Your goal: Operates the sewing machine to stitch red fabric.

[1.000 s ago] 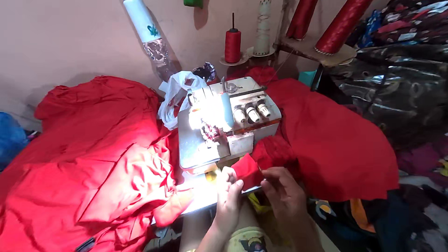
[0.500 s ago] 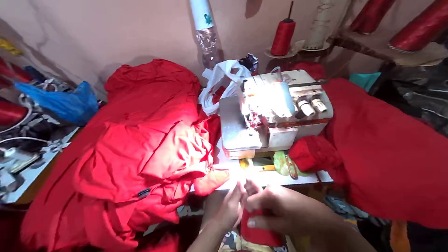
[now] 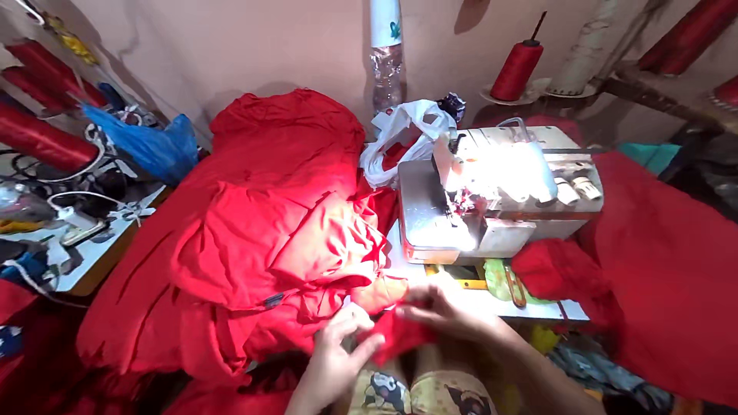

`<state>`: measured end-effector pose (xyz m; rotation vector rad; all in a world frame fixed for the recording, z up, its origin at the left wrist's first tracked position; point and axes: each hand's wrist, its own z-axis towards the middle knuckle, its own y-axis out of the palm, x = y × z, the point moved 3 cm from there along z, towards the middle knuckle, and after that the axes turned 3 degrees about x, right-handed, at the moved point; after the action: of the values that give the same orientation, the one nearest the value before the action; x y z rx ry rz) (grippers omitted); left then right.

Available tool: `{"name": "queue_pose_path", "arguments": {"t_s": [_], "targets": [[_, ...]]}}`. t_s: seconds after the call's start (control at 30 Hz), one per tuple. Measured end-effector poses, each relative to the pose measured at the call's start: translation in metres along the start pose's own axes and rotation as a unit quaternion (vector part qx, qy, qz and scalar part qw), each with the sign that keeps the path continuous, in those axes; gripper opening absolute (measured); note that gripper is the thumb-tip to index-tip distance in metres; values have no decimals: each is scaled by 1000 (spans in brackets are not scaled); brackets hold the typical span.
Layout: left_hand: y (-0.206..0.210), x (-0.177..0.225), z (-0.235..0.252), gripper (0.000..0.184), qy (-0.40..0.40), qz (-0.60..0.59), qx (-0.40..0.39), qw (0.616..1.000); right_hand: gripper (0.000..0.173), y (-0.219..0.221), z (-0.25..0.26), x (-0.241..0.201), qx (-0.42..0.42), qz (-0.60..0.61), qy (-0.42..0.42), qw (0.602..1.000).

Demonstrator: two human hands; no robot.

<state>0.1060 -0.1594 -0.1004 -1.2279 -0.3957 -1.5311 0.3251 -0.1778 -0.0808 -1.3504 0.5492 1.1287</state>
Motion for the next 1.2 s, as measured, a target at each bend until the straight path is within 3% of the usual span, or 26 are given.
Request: {"name": "queue_pose_path", "arguments": {"t_s": [0.1,0.23,0.37,0.63,0.73,0.83,1.03,1.2], "targets": [[8,-13,17,15,30,205,49,977,27,12,23,17,48,-152,52,986],[17,-18,28,19,-50,276,-46,959,31,24,25,31,23,-201,94,975],[10,-20,31,21,-84,257,-92,958,29,23,20,33,63,-178,50,981],[5,-6,26,25,-37,183,-3,982,27,23,8,29,212,-195,-83,954],[0,-2,27,28,-46,165,-7,985,24,20,5,16,184,-205,-123,954],[-6,-2,28,29,-80,150,-44,984,27,17,2,-1,123,-191,-92,969],[-5,-1,27,15,-11,159,-51,986,25,18,-4,-8,128,-151,-160,967],[-6,2,25,20,-34,117,-94,988,25,16,-7,-6,114,-130,-148,974]]}}
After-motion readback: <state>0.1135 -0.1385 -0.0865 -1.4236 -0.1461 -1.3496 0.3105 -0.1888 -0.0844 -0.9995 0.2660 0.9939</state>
